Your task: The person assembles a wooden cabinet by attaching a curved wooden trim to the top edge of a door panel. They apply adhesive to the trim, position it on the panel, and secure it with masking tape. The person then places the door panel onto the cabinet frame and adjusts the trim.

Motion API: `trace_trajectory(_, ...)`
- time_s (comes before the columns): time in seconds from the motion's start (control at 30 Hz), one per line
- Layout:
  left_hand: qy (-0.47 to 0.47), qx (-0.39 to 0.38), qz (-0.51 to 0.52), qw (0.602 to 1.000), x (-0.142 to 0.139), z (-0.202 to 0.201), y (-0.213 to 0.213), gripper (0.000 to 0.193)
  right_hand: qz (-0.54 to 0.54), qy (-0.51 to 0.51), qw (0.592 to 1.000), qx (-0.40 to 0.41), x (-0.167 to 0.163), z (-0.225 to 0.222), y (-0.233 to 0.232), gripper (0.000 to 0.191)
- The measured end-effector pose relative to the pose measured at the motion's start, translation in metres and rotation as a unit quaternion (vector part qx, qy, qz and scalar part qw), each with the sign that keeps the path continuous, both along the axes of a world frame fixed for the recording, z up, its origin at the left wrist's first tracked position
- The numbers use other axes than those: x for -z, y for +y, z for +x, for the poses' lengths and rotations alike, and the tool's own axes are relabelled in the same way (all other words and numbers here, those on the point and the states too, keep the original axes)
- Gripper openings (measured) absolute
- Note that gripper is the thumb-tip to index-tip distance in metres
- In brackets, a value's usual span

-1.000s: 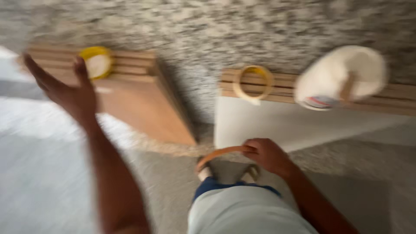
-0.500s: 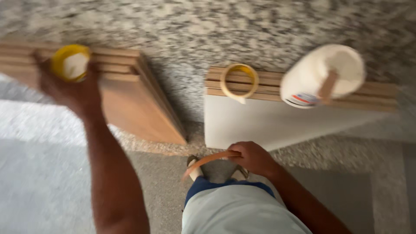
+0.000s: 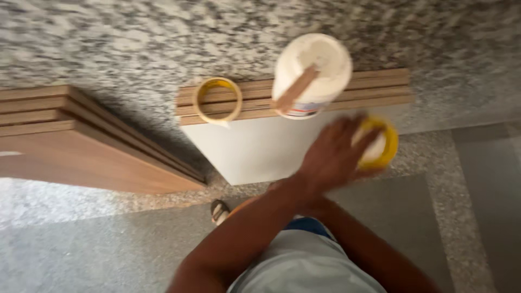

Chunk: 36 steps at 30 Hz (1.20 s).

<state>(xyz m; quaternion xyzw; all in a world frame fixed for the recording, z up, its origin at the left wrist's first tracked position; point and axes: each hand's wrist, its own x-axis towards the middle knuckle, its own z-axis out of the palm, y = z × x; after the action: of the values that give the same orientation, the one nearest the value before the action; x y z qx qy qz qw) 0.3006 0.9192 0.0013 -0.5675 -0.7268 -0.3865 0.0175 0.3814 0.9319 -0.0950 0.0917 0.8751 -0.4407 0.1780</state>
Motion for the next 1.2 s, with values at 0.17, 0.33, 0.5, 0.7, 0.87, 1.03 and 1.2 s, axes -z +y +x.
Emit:
trace_trajectory(0.17,0.003,-0.158,0.004,0.987,-0.003,-0.014,0.087,0.085,-0.008,-0.01,1.0,0.017,0.001,0.026,0.022,0.029)
trace_trajectory(0.33,0.056,-0.25,-0.032,0.966,-0.001,-0.021,0.104,0.09,-0.012,-0.023,0.999,0.02,0.004,0.042,0.038,0.03)
trace_trajectory(0.5,-0.035,-0.123,-0.045,0.991,-0.01,0.018,0.045,0.079,-0.008,-0.01,1.0,0.01,0.02,0.046,0.05,0.032)
trace_trajectory(0.7,-0.254,-0.217,-0.082,0.939,0.035,0.033,-0.133,0.024,-0.01,0.009,1.0,-0.001,0.012,0.011,0.044,0.034)
trace_trajectory(0.87,-0.392,-0.412,-0.122,0.813,0.063,0.036,-0.251,0.021,-0.081,0.017,0.996,0.012,-0.018,-0.048,-0.004,0.033)
trace_trajectory(1.03,-0.384,-0.428,0.196,0.795,0.074,-0.014,-0.315,0.012,-0.145,-0.027,0.979,-0.144,-0.062,-0.096,-0.067,0.031)
trace_trajectory(1.2,-0.403,-0.403,0.354,0.742,0.03,-0.091,-0.394,0.018,-0.113,-0.11,0.969,-0.193,-0.108,-0.153,-0.129,0.028)
